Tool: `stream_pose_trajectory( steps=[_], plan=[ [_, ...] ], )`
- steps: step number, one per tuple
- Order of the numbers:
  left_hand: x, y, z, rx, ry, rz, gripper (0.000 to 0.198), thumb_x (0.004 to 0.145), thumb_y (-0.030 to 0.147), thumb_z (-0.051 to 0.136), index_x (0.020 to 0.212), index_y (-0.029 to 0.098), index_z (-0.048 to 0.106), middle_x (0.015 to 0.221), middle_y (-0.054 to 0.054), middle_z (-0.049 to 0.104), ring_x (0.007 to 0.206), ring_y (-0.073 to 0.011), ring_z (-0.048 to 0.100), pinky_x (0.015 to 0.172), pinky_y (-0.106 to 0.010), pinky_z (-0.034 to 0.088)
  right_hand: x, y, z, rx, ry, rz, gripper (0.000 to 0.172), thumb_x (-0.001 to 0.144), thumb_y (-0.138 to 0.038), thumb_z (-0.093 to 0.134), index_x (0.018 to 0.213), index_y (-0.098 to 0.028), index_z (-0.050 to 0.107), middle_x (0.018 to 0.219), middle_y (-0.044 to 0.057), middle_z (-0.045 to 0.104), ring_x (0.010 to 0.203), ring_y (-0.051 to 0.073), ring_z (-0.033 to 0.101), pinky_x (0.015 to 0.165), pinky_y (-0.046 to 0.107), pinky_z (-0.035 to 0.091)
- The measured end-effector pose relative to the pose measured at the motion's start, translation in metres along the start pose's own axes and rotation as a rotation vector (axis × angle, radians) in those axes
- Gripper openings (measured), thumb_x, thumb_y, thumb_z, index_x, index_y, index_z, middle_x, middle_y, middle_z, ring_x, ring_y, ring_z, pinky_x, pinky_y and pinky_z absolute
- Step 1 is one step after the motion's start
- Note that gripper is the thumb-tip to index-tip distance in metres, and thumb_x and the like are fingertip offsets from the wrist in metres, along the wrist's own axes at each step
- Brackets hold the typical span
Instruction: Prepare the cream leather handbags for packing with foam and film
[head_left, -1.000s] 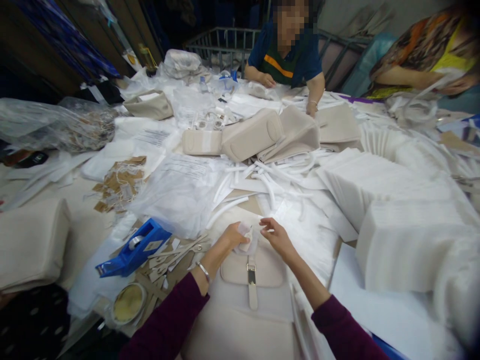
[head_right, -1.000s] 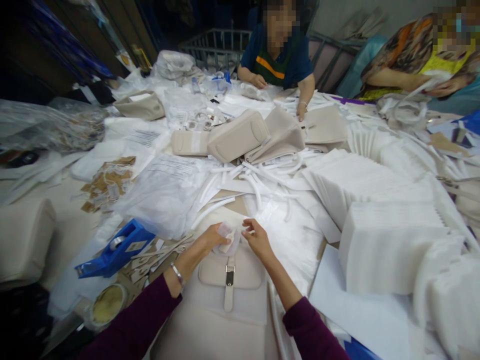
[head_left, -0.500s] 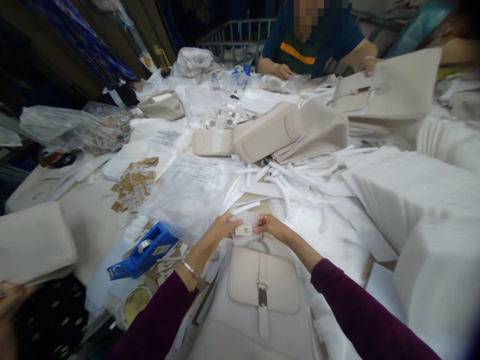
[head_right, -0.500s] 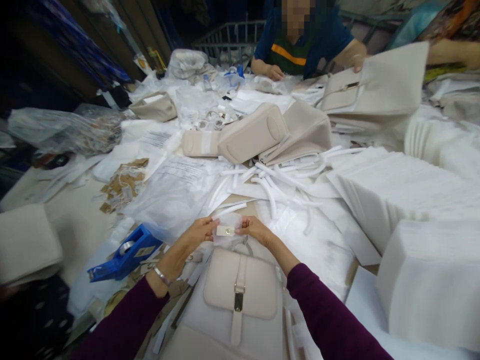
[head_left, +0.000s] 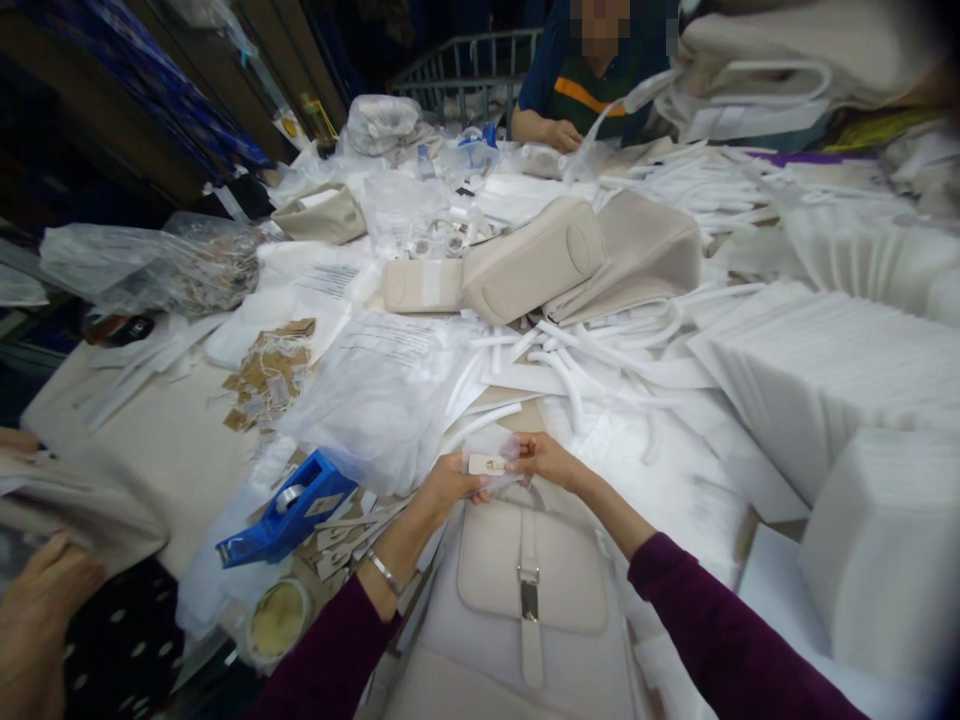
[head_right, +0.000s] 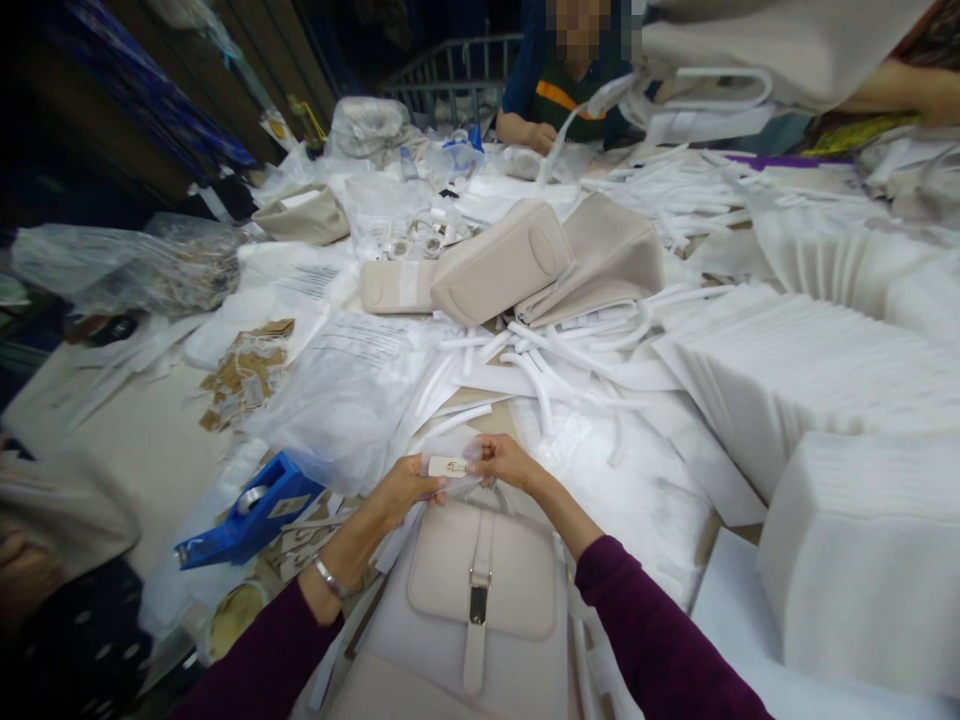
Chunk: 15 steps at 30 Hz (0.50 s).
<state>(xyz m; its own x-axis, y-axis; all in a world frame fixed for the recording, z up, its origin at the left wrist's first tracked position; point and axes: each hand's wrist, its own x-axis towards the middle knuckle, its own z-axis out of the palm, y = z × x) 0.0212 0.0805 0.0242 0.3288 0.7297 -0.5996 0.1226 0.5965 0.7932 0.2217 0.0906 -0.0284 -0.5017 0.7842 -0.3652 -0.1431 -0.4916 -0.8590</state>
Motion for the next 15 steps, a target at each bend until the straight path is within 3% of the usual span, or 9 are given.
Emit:
stream_pose_trajectory(
  steps=[10, 13, 15],
  plan=[
    [-0.0031, 0.0091, -0.0069, 0.025, -0.184, -0.039, 0.044, 0.059, 0.037, 0.078, 0.089, 0.007, 0.065, 0.062, -0.003, 0.063, 0.046, -0.0090, 0.052, 0.045, -0.020, 0.038, 0.0017, 0.0014, -0.0001, -0.066, -0.016, -0.018, 0.033, 0.058, -0.035, 0.079, 0.079, -0.014, 0.063, 0.064, 0.000, 0.063, 0.053, 0.011, 0.055, 0.047, 0.022, 0.045],
    [-0.0011, 0.0068, -0.0033, 0.075, -0.088, -0.054, 0.045, 0.069, 0.046, 0.069, 0.092, 0.007, 0.065, 0.066, -0.006, 0.067, 0.045, -0.0111, 0.054, 0.043, -0.021, 0.038, 0.0010, -0.0003, 0.0014, -0.086, -0.012, -0.030, 0.033, 0.059, -0.036, 0.078, 0.078, -0.014, 0.062, 0.062, -0.001, 0.061, 0.051, 0.011, 0.053, 0.046, 0.022, 0.043],
    [-0.0001, 0.0048, -0.0001, 0.073, 0.005, -0.054, 0.045, 0.072, 0.047, 0.065, 0.091, 0.006, 0.065, 0.067, -0.009, 0.068, 0.047, -0.0129, 0.057, 0.045, -0.022, 0.040, -0.0030, -0.0025, 0.0034, -0.046, -0.003, -0.042, 0.041, 0.062, -0.038, 0.077, 0.092, -0.015, 0.061, 0.066, 0.000, 0.062, 0.054, 0.012, 0.055, 0.048, 0.023, 0.043]
  ],
)
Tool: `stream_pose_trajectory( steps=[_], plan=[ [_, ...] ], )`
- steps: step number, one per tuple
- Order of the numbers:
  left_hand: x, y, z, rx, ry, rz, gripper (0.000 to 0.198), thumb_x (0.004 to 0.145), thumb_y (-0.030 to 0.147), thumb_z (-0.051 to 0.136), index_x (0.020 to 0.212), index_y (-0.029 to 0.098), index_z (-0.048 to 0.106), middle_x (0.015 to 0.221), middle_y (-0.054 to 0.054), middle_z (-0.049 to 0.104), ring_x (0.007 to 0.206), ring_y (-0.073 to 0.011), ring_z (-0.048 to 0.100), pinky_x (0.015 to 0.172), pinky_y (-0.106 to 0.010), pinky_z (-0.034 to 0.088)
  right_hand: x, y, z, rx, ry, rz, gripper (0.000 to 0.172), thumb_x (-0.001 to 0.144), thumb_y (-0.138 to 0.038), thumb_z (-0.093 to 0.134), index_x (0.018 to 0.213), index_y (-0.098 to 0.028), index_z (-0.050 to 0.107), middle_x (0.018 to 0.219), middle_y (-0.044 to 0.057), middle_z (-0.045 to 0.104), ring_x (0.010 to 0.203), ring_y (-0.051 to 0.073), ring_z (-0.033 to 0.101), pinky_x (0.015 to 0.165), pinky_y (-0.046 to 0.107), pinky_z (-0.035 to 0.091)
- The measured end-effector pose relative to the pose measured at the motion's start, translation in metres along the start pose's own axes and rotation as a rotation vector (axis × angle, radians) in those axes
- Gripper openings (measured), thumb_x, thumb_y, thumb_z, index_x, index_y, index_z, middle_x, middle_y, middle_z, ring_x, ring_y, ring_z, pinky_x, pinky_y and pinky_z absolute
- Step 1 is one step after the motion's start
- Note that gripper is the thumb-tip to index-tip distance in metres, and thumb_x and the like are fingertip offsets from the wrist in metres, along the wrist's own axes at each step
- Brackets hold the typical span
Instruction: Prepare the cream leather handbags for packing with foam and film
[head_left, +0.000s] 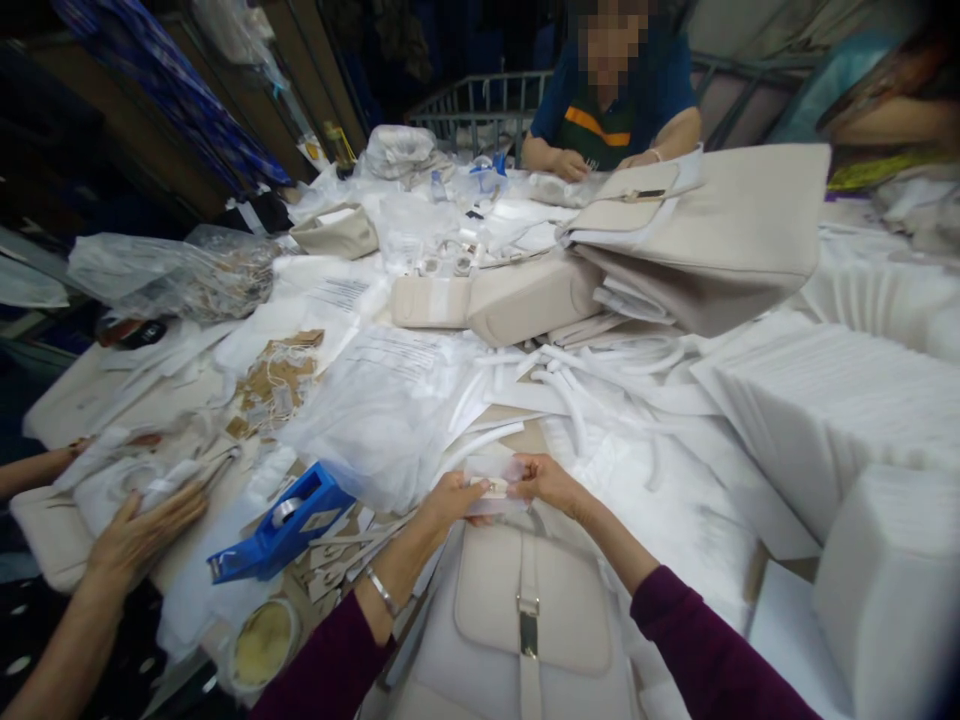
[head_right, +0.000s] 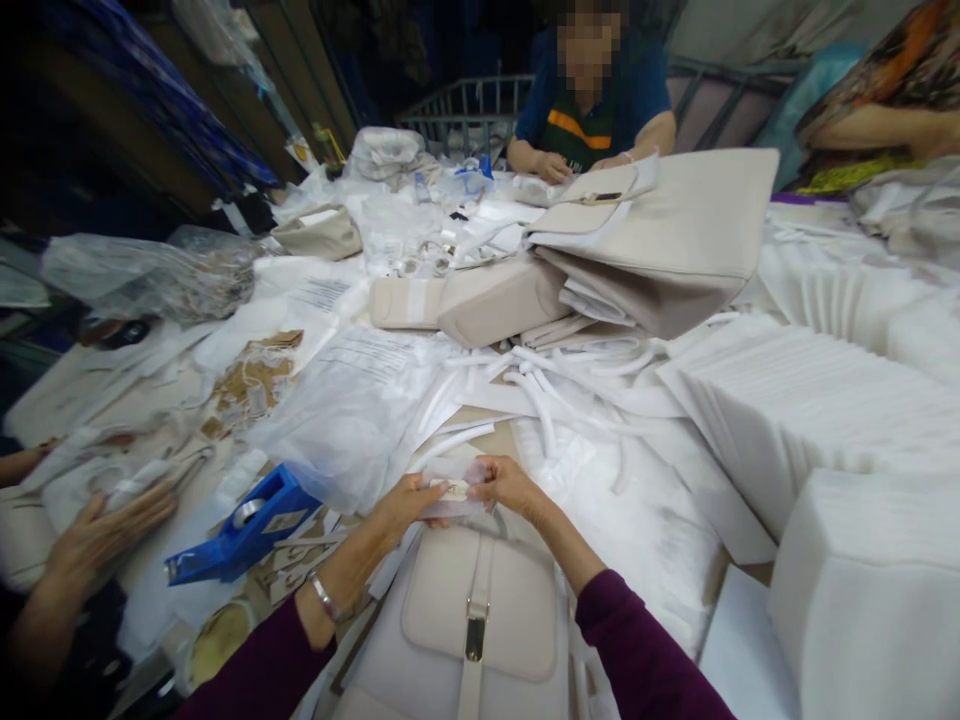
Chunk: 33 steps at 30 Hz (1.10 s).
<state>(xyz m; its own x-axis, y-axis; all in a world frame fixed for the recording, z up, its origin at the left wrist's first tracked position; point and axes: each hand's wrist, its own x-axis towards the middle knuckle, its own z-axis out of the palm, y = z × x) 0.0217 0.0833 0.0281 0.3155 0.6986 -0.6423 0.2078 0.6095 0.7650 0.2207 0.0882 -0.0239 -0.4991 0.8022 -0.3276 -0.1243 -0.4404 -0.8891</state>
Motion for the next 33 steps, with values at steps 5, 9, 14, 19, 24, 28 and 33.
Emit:
stream_pose_trajectory(
  steps=[5, 9, 14, 19, 24, 28, 33],
  plan=[
    [0.000, -0.003, 0.005, -0.118, 0.002, 0.005, 0.039, 0.070, 0.041, 0.065, 0.088, 0.006, 0.066, 0.068, -0.011, 0.070, 0.047, -0.0117, 0.056, 0.050, -0.023, 0.041, -0.024, -0.002, 0.007, 0.058, 0.072, -0.150, 0.106, 0.056, -0.030, 0.084, 0.141, -0.031, 0.020, 0.109, 0.005, 0.057, 0.081, 0.015, 0.059, 0.071, 0.030, 0.048],
    [0.001, -0.005, 0.005, -0.183, -0.017, 0.008, 0.035, 0.067, 0.038, 0.069, 0.083, 0.007, 0.066, 0.066, -0.009, 0.069, 0.045, -0.0100, 0.053, 0.047, -0.022, 0.038, -0.033, 0.006, 0.019, -0.038, 0.136, -0.177, 0.072, 0.058, -0.028, 0.082, 0.119, -0.029, 0.043, 0.102, 0.001, 0.058, 0.080, 0.015, 0.057, 0.072, 0.029, 0.044],
    [0.000, -0.005, 0.006, -0.255, -0.037, 0.032, 0.040, 0.067, 0.037, 0.071, 0.093, 0.007, 0.064, 0.064, -0.008, 0.067, 0.045, -0.0101, 0.053, 0.047, -0.021, 0.037, -0.020, 0.016, 0.034, -0.058, 0.331, -0.175, 0.027, 0.069, -0.038, 0.071, 0.072, -0.020, 0.052, 0.065, -0.004, 0.056, 0.063, 0.013, 0.050, 0.060, 0.025, 0.036],
    [-0.007, -0.003, 0.003, -0.324, -0.052, 0.059, 0.050, 0.074, 0.052, 0.064, 0.097, 0.008, 0.065, 0.085, -0.013, 0.070, 0.061, -0.0153, 0.062, 0.054, -0.025, 0.046, -0.011, 0.017, 0.039, 0.089, 0.443, -0.195, 0.031, 0.064, -0.038, 0.073, 0.061, -0.019, 0.049, 0.058, -0.005, 0.053, 0.057, 0.011, 0.045, 0.057, 0.024, 0.033],
    [-0.010, -0.006, 0.002, -0.216, 0.000, 0.138, 0.047, 0.066, 0.043, 0.076, 0.099, 0.011, 0.066, 0.082, -0.007, 0.069, 0.070, -0.0158, 0.064, 0.067, -0.027, 0.051, -0.009, 0.016, 0.042, 0.142, 0.479, -0.169, 0.033, 0.058, -0.033, 0.076, 0.062, -0.020, 0.046, 0.059, -0.005, 0.054, 0.056, 0.011, 0.046, 0.055, 0.023, 0.034],
    [-0.004, -0.016, 0.008, -0.110, 0.175, 0.180, 0.041, 0.063, 0.032, 0.076, 0.094, 0.009, 0.066, 0.059, -0.002, 0.066, 0.052, -0.0131, 0.059, 0.054, -0.024, 0.048, -0.008, 0.013, 0.043, 0.261, 0.486, -0.139, 0.052, 0.052, -0.029, 0.080, 0.095, -0.023, 0.050, 0.065, -0.005, 0.059, 0.060, 0.014, 0.053, 0.059, 0.026, 0.040],
    [-0.004, -0.013, 0.011, -0.118, 0.194, 0.167, 0.037, 0.065, 0.034, 0.071, 0.090, 0.008, 0.066, 0.054, -0.002, 0.064, 0.047, -0.0133, 0.058, 0.049, -0.024, 0.047, -0.010, 0.007, 0.025, 0.227, 0.315, -0.033, 0.052, 0.054, -0.033, 0.080, 0.099, -0.019, 0.058, 0.064, -0.003, 0.059, 0.052, 0.010, 0.046, 0.050, 0.023, 0.034]
  ],
)
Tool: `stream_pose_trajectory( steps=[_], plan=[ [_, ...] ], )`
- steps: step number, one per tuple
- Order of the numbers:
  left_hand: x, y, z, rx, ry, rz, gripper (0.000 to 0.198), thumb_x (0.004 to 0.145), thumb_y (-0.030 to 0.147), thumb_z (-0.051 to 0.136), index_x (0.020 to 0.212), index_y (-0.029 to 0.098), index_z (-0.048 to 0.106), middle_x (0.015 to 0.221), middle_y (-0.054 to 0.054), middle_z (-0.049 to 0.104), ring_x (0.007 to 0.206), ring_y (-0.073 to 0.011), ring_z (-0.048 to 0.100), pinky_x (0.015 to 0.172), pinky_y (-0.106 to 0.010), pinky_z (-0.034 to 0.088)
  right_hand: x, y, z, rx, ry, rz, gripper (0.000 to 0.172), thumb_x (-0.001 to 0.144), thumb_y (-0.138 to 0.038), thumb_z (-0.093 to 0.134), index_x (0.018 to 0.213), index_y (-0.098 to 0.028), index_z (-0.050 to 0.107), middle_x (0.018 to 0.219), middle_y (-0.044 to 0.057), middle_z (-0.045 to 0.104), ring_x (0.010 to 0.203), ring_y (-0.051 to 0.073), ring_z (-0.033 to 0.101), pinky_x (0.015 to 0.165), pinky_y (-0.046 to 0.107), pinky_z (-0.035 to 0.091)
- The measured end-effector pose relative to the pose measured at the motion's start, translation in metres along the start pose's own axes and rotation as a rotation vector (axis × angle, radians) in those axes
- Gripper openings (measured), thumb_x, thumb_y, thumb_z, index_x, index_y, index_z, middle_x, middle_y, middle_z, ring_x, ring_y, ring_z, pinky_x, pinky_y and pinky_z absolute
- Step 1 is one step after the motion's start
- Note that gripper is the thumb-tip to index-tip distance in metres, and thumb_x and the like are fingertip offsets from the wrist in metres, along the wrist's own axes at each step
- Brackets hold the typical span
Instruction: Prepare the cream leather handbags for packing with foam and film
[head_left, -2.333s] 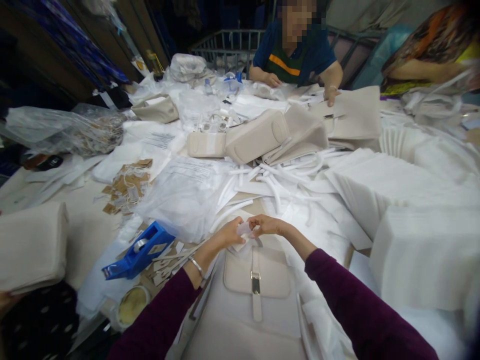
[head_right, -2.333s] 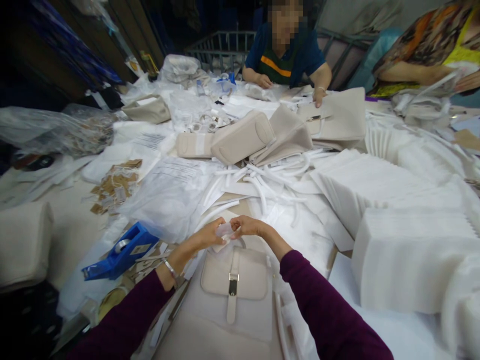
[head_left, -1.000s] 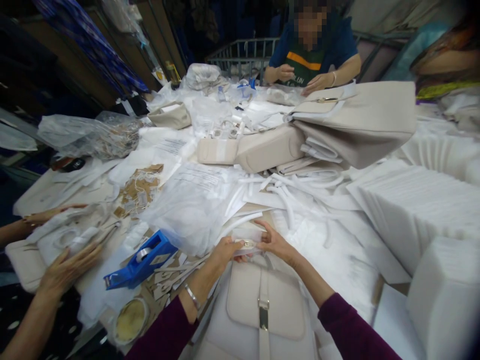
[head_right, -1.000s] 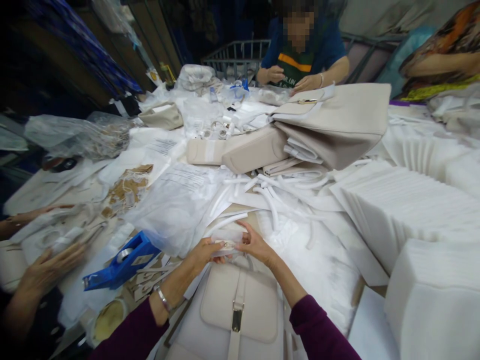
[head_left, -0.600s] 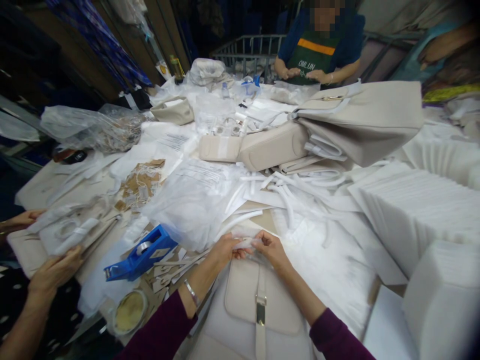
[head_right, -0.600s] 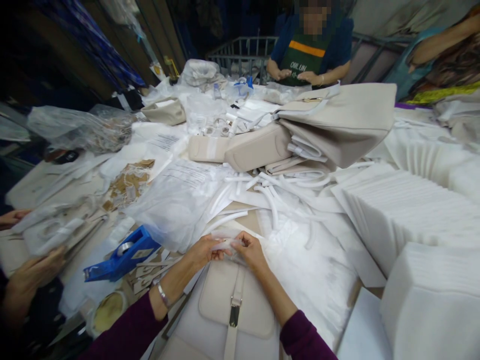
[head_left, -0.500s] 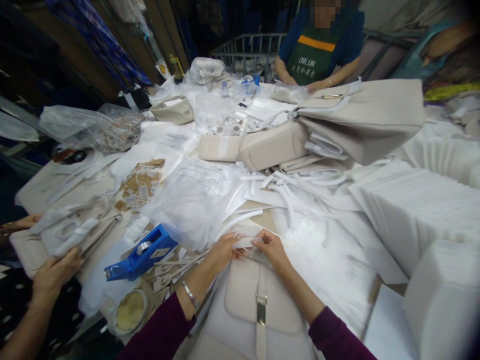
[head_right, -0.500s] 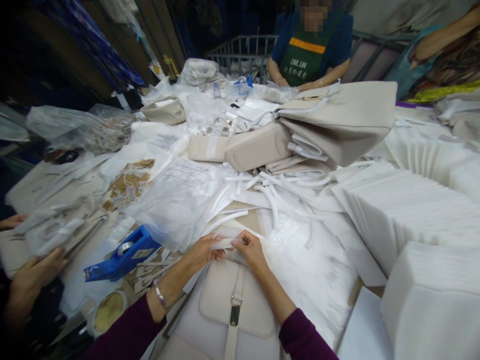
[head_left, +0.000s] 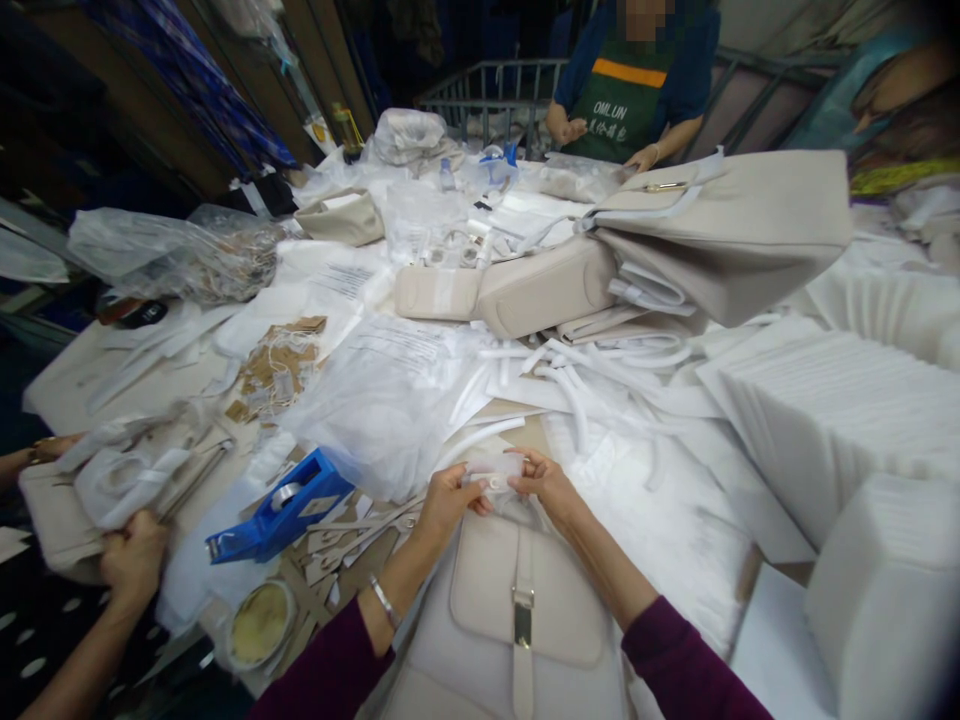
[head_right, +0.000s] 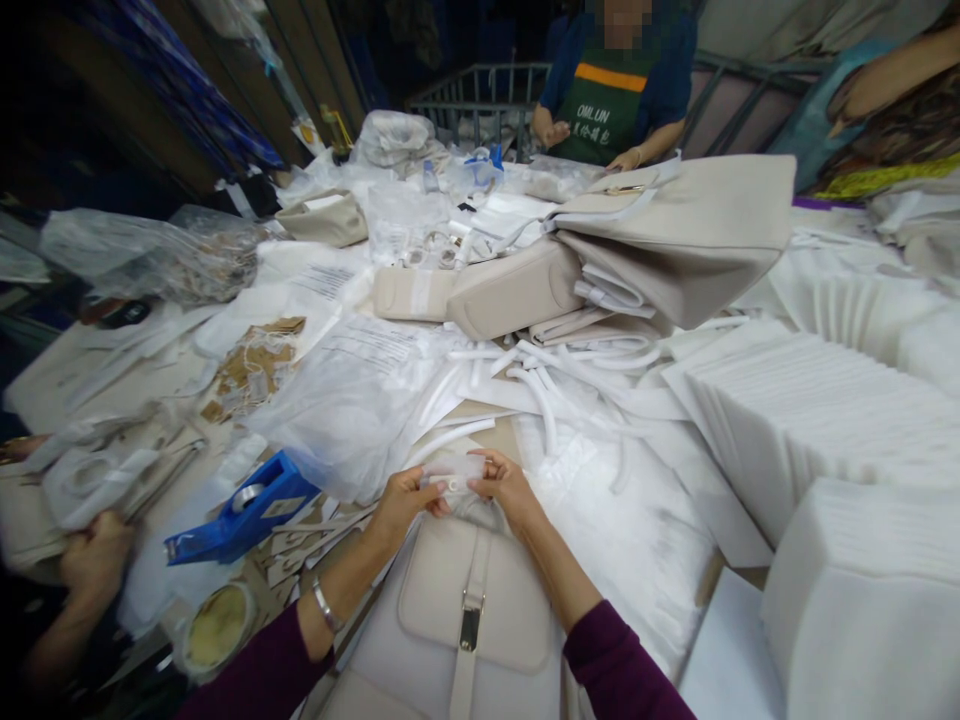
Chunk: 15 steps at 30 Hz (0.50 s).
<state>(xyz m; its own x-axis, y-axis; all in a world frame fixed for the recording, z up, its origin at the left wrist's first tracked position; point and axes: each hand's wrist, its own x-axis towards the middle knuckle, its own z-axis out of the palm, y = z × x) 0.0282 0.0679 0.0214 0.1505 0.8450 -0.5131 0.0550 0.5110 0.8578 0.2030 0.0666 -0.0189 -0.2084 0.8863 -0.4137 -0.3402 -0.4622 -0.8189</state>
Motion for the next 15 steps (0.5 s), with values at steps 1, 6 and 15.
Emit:
stream_pose_trajectory(
  steps=[1, 6, 15],
  plan=[
    [-0.001, 0.002, 0.000, -0.005, -0.004, -0.003, 0.038, 0.065, 0.034, 0.071, 0.091, 0.007, 0.066, 0.054, -0.002, 0.064, 0.047, -0.0134, 0.058, 0.048, -0.024, 0.047, 0.001, -0.001, -0.004, -0.017, -0.032, 0.007, 0.042, 0.055, -0.033, 0.080, 0.088, -0.017, 0.061, 0.061, -0.003, 0.057, 0.050, 0.009, 0.044, 0.049, 0.023, 0.032],
    [-0.002, 0.006, -0.003, -0.021, -0.023, 0.004, 0.043, 0.065, 0.036, 0.071, 0.097, 0.008, 0.067, 0.054, -0.003, 0.064, 0.048, -0.0147, 0.060, 0.050, -0.025, 0.048, 0.003, -0.003, -0.012, 0.005, -0.096, 0.004, 0.022, 0.058, -0.027, 0.076, 0.071, -0.016, 0.061, 0.058, -0.003, 0.058, 0.049, 0.009, 0.047, 0.051, 0.023, 0.034],
    [-0.006, 0.003, -0.012, 0.011, -0.059, 0.053, 0.023, 0.064, 0.021, 0.059, 0.082, 0.010, 0.069, 0.056, -0.005, 0.067, 0.049, -0.0160, 0.062, 0.053, -0.027, 0.052, 0.003, -0.003, -0.016, -0.048, -0.186, 0.002, 0.010, 0.064, -0.017, 0.059, 0.071, -0.016, 0.066, 0.059, -0.001, 0.060, 0.053, 0.011, 0.049, 0.055, 0.023, 0.037]
  ],
)
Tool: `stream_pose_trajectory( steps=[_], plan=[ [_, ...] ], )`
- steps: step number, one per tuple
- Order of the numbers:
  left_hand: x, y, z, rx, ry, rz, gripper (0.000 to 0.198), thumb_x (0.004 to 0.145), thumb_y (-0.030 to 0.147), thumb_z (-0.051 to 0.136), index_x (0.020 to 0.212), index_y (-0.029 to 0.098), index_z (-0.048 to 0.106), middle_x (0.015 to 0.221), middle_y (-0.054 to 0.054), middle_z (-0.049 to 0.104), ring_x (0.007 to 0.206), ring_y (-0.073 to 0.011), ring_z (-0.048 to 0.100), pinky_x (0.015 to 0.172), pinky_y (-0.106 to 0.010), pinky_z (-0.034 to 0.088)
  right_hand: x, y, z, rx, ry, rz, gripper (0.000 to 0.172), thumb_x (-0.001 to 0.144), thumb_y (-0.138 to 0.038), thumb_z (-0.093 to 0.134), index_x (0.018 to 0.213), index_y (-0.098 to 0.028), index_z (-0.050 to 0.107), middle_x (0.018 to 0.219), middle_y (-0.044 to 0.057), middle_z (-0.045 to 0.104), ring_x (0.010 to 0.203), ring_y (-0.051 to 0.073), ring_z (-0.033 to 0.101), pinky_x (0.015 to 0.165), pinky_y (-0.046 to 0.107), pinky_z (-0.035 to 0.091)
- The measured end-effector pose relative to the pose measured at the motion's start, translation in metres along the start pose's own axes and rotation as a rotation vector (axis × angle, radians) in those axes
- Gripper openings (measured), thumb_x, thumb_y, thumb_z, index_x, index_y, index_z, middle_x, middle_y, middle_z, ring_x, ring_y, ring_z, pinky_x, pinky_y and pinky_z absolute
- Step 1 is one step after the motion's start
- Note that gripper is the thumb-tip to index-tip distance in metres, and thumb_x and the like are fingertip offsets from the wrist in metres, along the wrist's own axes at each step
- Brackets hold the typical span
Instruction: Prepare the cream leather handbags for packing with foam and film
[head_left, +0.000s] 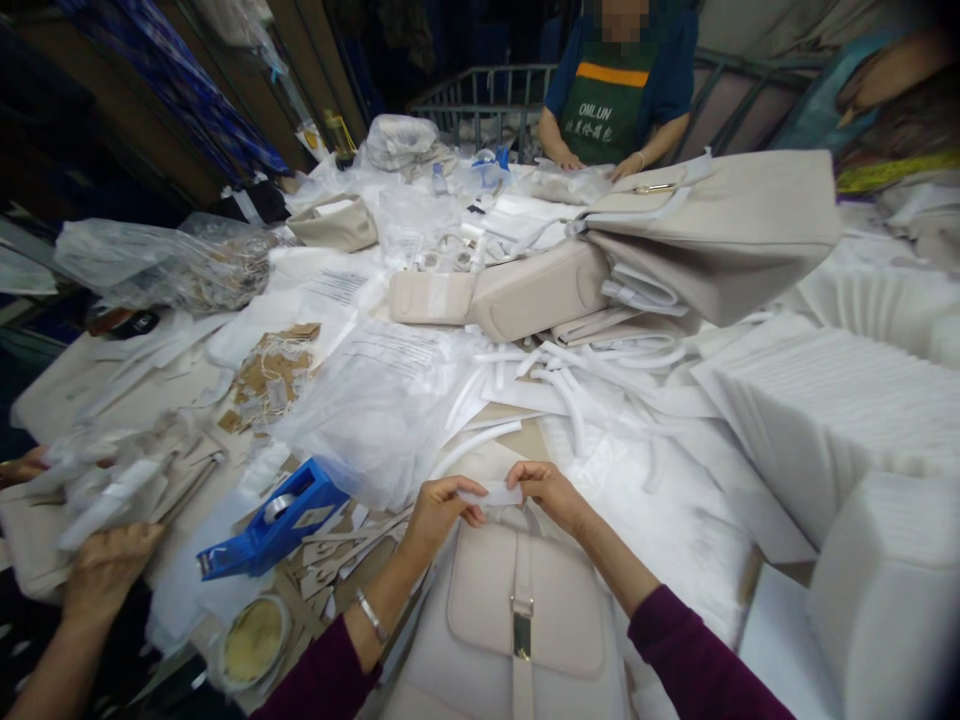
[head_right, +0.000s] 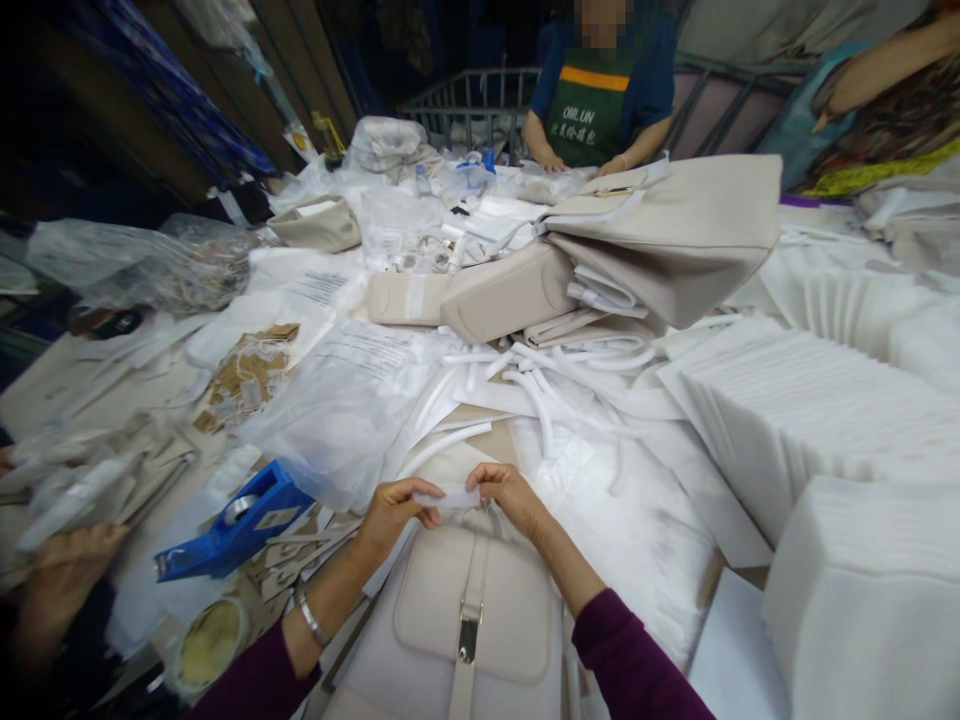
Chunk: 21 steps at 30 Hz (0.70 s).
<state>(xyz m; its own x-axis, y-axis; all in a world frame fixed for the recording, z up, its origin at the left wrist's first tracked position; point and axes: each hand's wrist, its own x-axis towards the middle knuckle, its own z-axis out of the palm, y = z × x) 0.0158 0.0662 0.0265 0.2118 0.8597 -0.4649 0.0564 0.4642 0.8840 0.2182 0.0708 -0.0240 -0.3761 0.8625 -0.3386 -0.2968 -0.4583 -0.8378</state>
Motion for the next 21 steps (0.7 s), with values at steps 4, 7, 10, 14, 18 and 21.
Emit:
stream_pose_trajectory(
  steps=[4, 7, 10, 14, 18, 21],
  plan=[
    [-0.003, 0.000, -0.001, 0.053, -0.023, 0.003, 0.022, 0.064, 0.020, 0.058, 0.080, 0.010, 0.069, 0.056, -0.004, 0.066, 0.050, -0.0156, 0.062, 0.054, -0.028, 0.052, -0.001, -0.002, -0.001, -0.042, -0.042, 0.002, 0.014, 0.072, -0.027, 0.059, 0.075, -0.016, 0.067, 0.063, 0.000, 0.060, 0.057, 0.012, 0.049, 0.056, 0.024, 0.037],
    [-0.006, 0.003, -0.005, 0.058, -0.074, 0.031, 0.019, 0.065, 0.022, 0.059, 0.077, 0.012, 0.069, 0.075, -0.006, 0.069, 0.053, -0.0157, 0.064, 0.054, -0.029, 0.052, 0.001, 0.001, 0.004, -0.040, -0.048, -0.007, 0.019, 0.065, -0.030, 0.073, 0.074, -0.017, 0.063, 0.064, -0.002, 0.059, 0.056, 0.010, 0.048, 0.055, 0.023, 0.035],
    [-0.007, 0.016, -0.015, 0.130, -0.205, 0.017, 0.010, 0.065, 0.022, 0.061, 0.062, 0.013, 0.065, 0.083, -0.007, 0.068, 0.064, -0.0169, 0.066, 0.062, -0.029, 0.052, 0.003, 0.003, 0.007, -0.083, -0.010, -0.003, 0.028, 0.058, -0.031, 0.080, 0.072, -0.019, 0.060, 0.061, -0.003, 0.057, 0.055, 0.011, 0.049, 0.054, 0.024, 0.036],
    [0.005, 0.041, -0.024, 0.157, -0.221, 0.007, 0.014, 0.069, 0.025, 0.063, 0.062, 0.015, 0.057, 0.087, -0.008, 0.069, 0.085, -0.0186, 0.064, 0.080, -0.030, 0.047, 0.003, 0.005, 0.007, -0.178, 0.015, -0.020, 0.028, 0.060, -0.037, 0.078, 0.071, -0.019, 0.061, 0.057, -0.004, 0.053, 0.053, 0.011, 0.046, 0.052, 0.024, 0.035],
    [0.026, 0.050, -0.003, 0.396, -0.271, 0.028, 0.020, 0.067, 0.019, 0.063, 0.085, 0.017, 0.058, 0.075, -0.003, 0.067, 0.072, -0.0167, 0.061, 0.068, -0.026, 0.044, 0.003, 0.006, 0.005, -0.220, -0.030, -0.036, 0.026, 0.062, -0.036, 0.077, 0.072, -0.018, 0.060, 0.056, -0.005, 0.049, 0.051, 0.009, 0.041, 0.051, 0.022, 0.032],
    [0.031, 0.046, 0.025, 0.598, -0.300, 0.002, 0.023, 0.060, 0.010, 0.062, 0.080, 0.019, 0.055, 0.054, 0.004, 0.056, 0.054, -0.0148, 0.053, 0.055, -0.023, 0.038, 0.001, 0.004, 0.005, -0.188, -0.064, -0.066, 0.029, 0.061, -0.034, 0.077, 0.073, -0.018, 0.056, 0.067, -0.003, 0.056, 0.059, 0.011, 0.048, 0.057, 0.023, 0.037]
  ],
)
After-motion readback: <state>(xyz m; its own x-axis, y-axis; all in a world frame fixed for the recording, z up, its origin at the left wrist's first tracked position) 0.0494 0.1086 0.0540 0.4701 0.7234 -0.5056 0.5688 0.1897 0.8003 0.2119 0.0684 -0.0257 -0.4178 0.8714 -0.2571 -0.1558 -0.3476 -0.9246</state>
